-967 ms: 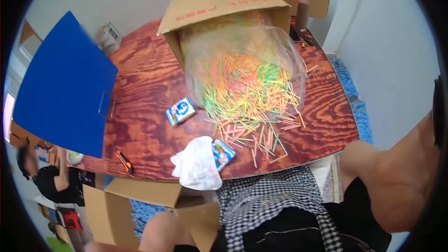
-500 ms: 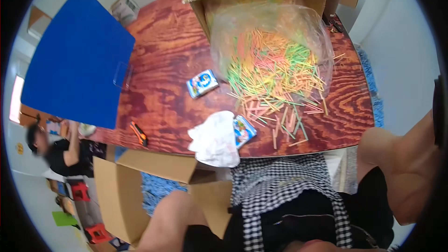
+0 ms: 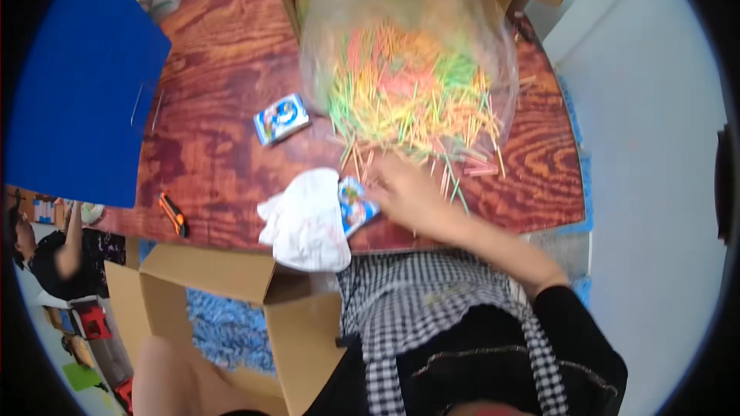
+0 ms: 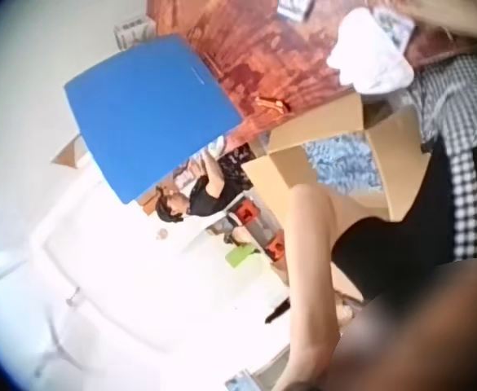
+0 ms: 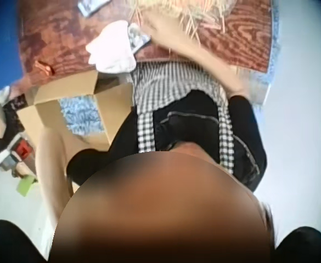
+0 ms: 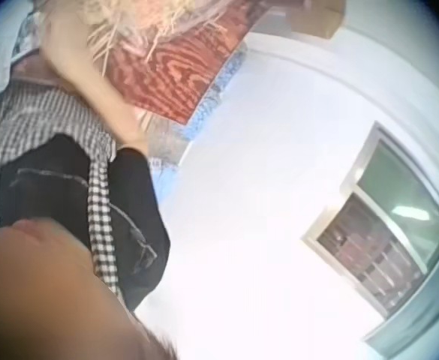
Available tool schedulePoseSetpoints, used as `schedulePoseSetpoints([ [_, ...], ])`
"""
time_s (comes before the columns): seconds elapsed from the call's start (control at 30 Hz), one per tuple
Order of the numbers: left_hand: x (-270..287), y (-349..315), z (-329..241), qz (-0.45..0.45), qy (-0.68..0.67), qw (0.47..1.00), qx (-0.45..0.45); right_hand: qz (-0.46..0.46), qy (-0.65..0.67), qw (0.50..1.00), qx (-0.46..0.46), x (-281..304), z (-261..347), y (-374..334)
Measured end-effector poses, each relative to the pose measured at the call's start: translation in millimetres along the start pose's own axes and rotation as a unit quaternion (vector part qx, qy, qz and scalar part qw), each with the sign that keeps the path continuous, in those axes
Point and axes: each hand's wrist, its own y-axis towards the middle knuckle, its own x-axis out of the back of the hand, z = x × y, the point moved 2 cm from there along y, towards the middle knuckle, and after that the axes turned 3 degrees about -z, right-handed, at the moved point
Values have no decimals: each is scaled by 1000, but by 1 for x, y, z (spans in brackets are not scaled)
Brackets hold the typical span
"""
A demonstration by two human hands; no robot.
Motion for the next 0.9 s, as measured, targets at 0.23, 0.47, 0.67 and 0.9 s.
schedulePoseSetpoints([
  [0.23,101,-144,98,-108,377,886,246,31,-27,996,-78,-55,-21,-7],
  [0.47,57,-235,287,-122,713,515,459,-1,-134,991,-13,-55,-15,6],
  [0.67,-18,-198,219,26,551,560,618,-159,-68,982,81,-14,-3,-6],
  [0.9,-11,-197,211,57,621,539,566,-194,184,963,-27,23,-20,-9],
])
